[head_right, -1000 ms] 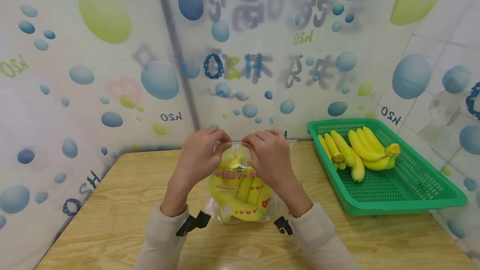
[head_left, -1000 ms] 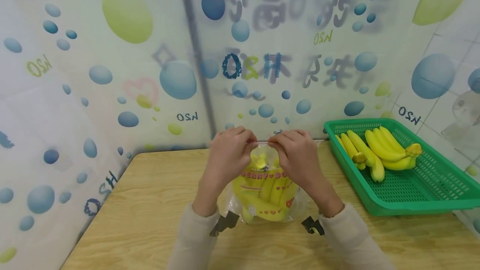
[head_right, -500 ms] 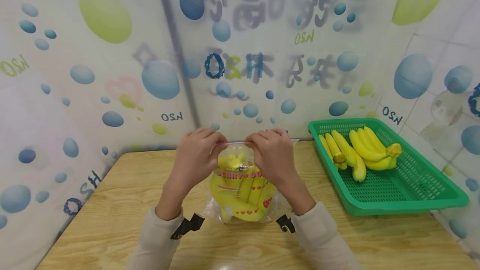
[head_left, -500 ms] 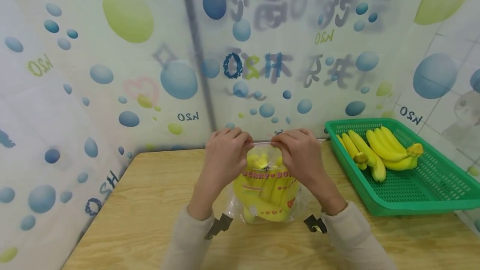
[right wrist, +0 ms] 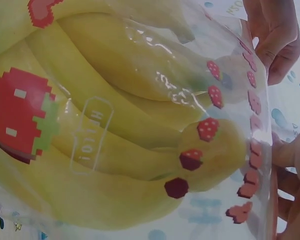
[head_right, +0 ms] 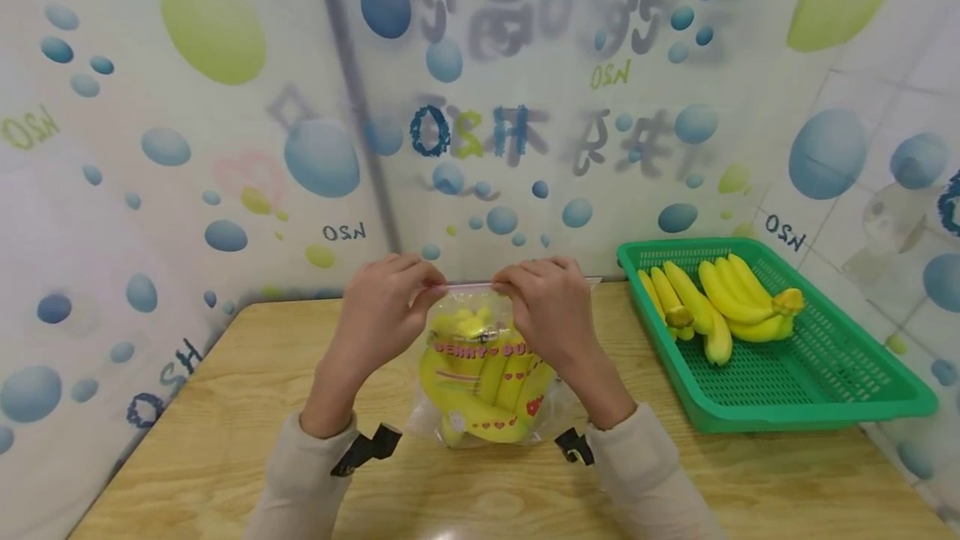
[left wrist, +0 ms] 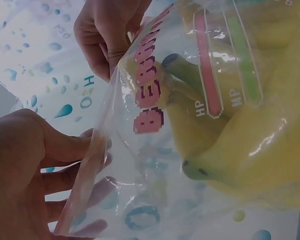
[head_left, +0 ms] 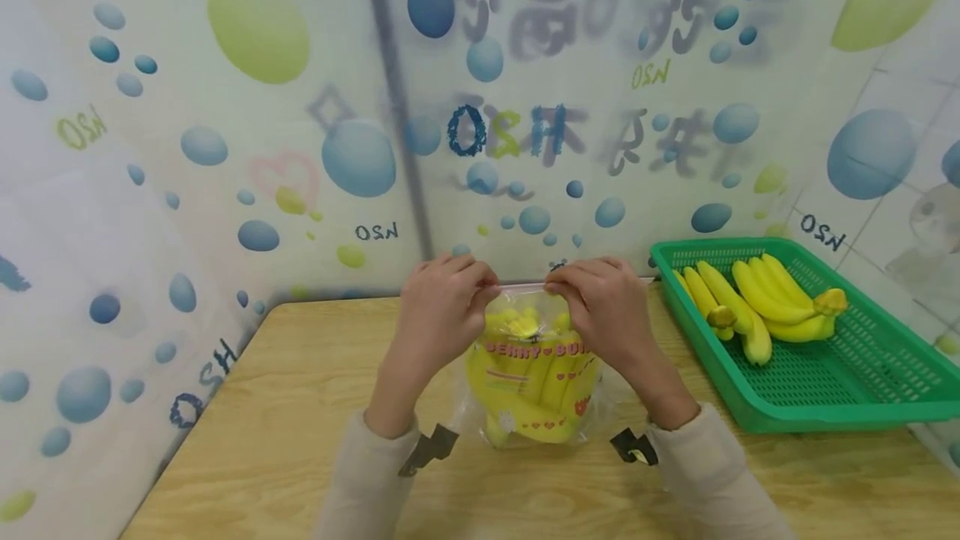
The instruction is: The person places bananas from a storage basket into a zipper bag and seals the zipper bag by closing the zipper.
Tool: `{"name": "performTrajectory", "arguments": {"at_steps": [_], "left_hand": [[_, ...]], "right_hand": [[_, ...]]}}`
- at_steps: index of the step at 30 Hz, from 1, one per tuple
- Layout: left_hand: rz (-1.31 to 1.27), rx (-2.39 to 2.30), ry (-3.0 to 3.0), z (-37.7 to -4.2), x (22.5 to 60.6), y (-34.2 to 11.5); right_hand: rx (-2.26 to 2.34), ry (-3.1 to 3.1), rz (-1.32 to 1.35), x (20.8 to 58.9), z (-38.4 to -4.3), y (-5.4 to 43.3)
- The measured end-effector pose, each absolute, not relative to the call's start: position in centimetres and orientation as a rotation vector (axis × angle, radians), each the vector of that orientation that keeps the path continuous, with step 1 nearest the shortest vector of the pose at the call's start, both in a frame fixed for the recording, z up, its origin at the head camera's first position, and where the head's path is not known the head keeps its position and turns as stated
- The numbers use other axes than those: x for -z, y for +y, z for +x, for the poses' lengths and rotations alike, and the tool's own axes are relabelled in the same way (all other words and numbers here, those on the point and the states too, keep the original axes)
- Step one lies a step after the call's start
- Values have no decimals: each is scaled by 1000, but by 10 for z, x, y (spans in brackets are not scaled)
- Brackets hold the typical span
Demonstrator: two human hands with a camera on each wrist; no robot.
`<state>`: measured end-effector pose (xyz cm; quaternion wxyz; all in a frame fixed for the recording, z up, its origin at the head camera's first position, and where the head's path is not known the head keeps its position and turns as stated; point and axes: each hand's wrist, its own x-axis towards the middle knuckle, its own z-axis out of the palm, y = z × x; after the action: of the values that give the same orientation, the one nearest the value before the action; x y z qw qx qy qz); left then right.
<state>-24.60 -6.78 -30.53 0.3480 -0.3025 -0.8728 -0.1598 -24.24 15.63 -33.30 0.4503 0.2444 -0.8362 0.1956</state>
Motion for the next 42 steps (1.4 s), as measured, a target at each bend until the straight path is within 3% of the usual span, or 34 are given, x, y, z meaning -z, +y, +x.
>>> {"name": "performTrajectory", "arguments": {"at_steps": [32, 42], "left_hand": [[-713, 419, -2268, -241, 306, -113], [-812, 1118, -2543, -251, 343, -128]], "right_hand": [[-539, -2086, 641, 333, -244, 166], [-549, -2075, 719, 335, -246, 168]]}}
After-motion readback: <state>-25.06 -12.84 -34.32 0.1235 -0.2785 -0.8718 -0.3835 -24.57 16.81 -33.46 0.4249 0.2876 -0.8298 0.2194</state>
